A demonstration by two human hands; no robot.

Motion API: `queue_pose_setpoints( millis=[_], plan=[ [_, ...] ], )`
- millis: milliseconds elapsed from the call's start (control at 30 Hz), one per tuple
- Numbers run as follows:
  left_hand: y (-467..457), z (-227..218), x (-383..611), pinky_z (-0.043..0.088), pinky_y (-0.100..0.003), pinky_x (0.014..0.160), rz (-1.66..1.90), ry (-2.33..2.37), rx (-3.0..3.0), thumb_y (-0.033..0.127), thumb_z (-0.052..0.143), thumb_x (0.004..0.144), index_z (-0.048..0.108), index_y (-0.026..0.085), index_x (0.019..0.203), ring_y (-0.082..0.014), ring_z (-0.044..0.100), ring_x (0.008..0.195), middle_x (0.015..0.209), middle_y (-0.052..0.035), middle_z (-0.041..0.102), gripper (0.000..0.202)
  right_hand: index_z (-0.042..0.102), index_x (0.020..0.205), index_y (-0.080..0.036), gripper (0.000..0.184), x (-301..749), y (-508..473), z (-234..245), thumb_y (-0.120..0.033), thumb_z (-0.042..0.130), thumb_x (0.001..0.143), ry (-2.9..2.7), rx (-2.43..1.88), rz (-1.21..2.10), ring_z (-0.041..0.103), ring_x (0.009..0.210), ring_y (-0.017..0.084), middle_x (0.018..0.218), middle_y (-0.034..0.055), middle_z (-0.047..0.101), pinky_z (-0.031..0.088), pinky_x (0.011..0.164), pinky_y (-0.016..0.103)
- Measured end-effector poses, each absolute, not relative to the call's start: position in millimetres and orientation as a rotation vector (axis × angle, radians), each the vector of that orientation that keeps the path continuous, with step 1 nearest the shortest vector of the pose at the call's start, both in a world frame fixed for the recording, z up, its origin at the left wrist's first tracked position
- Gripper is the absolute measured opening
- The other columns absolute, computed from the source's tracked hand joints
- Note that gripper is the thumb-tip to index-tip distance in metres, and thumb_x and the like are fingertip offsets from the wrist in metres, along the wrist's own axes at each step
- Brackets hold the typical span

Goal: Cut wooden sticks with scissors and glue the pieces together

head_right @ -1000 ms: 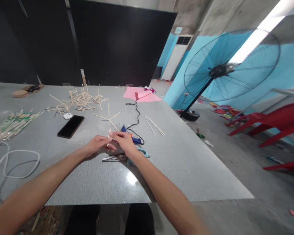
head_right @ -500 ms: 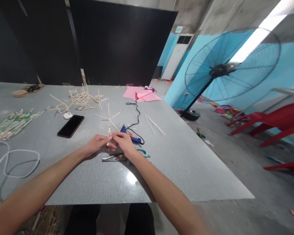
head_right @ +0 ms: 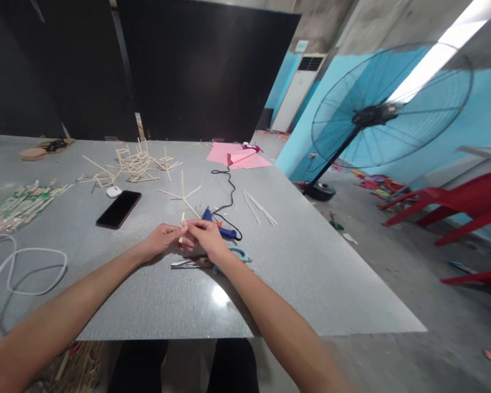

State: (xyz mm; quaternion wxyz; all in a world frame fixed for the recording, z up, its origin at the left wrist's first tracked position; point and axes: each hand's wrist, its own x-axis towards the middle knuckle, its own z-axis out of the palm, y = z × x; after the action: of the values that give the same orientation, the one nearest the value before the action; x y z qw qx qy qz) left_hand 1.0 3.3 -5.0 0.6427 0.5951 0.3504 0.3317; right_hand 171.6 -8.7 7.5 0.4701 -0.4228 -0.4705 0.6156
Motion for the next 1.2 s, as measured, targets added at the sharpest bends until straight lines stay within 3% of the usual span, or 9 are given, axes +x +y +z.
queue_pose_setpoints(
  millis=[200, 333, 567, 1200],
  plan=[
    [2.2, -1.1, -0.3, 0.052, -0.031, 0.072, 0.788, 0.791, 1.328, 0.065, 0.075, 0.087, 0.084, 0.011, 0.1, -0.0227, 0.075, 0.081, 0.093, -0.0178, 0.082, 0.056, 0.075, 0.076, -0.017, 0.05, 174.4, -4.9, 7.2, -0.061, 0.092, 0.061, -1.126, -1.048, 1.469, 0.052, 0.052, 0.014, 0.064, 0.0018, 0.064, 0.045, 0.054, 0.032],
    [3.0, -3.2, -1.7, 0.053, -0.03, 0.072, 0.812, 0.789, 1.339, 0.059, 0.077, 0.088, 0.085, 0.012, 0.099, -0.0216, 0.074, 0.082, 0.092, -0.0167, 0.082, 0.049, 0.075, 0.077, -0.019, 0.046, 175.7, -2.4, 5.2, -0.059, 0.093, 0.061, -1.108, -1.071, 1.446, 0.057, 0.055, 0.014, 0.069, 0.0012, 0.068, 0.049, 0.059, 0.032],
    [4.3, -5.9, -2.8, 0.053, -0.029, 0.072, 0.811, 0.769, 1.346, 0.058, 0.077, 0.089, 0.085, 0.012, 0.1, -0.0206, 0.074, 0.08, 0.092, -0.0163, 0.082, 0.048, 0.075, 0.076, -0.018, 0.046, 174.3, -1.7, 1.3, -0.059, 0.092, 0.062, -1.097, -1.056, 1.459, 0.054, 0.051, 0.013, 0.064, 0.0003, 0.066, 0.044, 0.053, 0.029],
    [3.7, -4.1, -2.2, 0.053, -0.028, 0.069, 0.826, 0.773, 1.353, 0.058, 0.079, 0.086, 0.086, 0.013, 0.098, -0.0191, 0.072, 0.076, 0.089, -0.0147, 0.082, 0.047, 0.075, 0.075, -0.02, 0.044, 174.9, 0.4, -2.9, -0.059, 0.091, 0.065, -1.112, -1.051, 1.462, 0.054, 0.053, 0.013, 0.065, -0.0002, 0.064, 0.045, 0.054, 0.029]
  ],
)
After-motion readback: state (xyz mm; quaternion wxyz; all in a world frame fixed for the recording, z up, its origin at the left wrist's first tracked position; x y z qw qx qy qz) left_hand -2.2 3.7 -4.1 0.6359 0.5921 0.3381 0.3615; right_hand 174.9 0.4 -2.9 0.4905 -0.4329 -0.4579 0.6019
